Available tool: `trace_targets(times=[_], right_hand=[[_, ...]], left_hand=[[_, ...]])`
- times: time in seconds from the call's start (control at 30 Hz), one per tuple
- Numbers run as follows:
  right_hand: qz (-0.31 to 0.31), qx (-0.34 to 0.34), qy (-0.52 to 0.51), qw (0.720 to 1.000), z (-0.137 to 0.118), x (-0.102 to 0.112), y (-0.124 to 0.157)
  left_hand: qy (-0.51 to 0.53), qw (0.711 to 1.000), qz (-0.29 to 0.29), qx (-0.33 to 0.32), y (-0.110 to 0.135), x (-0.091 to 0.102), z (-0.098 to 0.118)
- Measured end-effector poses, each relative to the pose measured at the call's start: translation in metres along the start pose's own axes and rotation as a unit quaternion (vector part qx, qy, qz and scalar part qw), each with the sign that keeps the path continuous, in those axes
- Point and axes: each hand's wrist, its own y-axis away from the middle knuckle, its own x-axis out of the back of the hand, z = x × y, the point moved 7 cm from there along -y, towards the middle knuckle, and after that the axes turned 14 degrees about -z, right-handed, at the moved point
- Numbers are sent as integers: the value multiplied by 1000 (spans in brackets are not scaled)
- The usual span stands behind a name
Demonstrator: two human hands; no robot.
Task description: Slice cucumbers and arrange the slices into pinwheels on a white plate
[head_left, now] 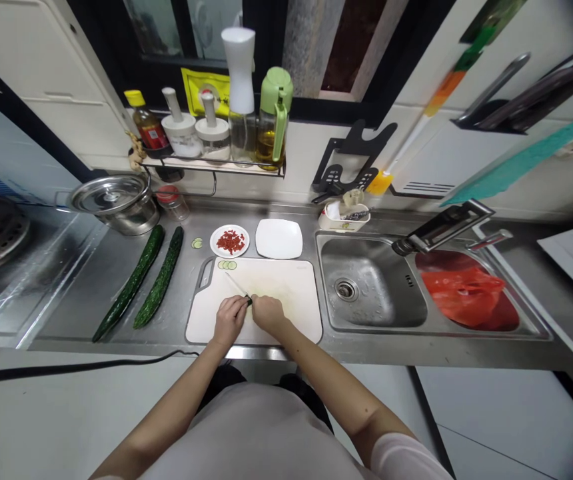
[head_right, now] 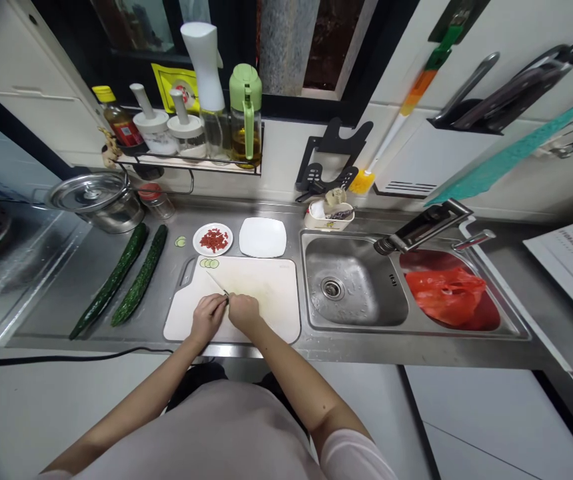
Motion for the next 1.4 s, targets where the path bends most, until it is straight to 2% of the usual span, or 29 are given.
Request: trace_targets(times=[0.33, 0.47, 0.6, 0.9, 1.2, 1.4], right_hand=[[-40, -37, 12, 998, 20, -19, 35], [-57, -44, 14, 997, 24, -22, 40], [-52, -40, 11, 998, 22, -20, 36], [3, -16, 12, 1000, 12, -13, 14], [-10, 2, -8, 1000, -4, 5, -8], [-15, 0, -19, 1000, -6, 9, -4]], left_hand=[[8, 1000, -1, 6, 1, -2, -2], [8, 1000, 1, 5, 1, -2, -2], [8, 1000, 2, 1, 0, 0, 1], [-4, 1000, 7, -1, 0, -1, 0], [-12, 1000, 6, -4, -1, 1, 4], [-16, 1000, 7, -7, 0, -1, 1]])
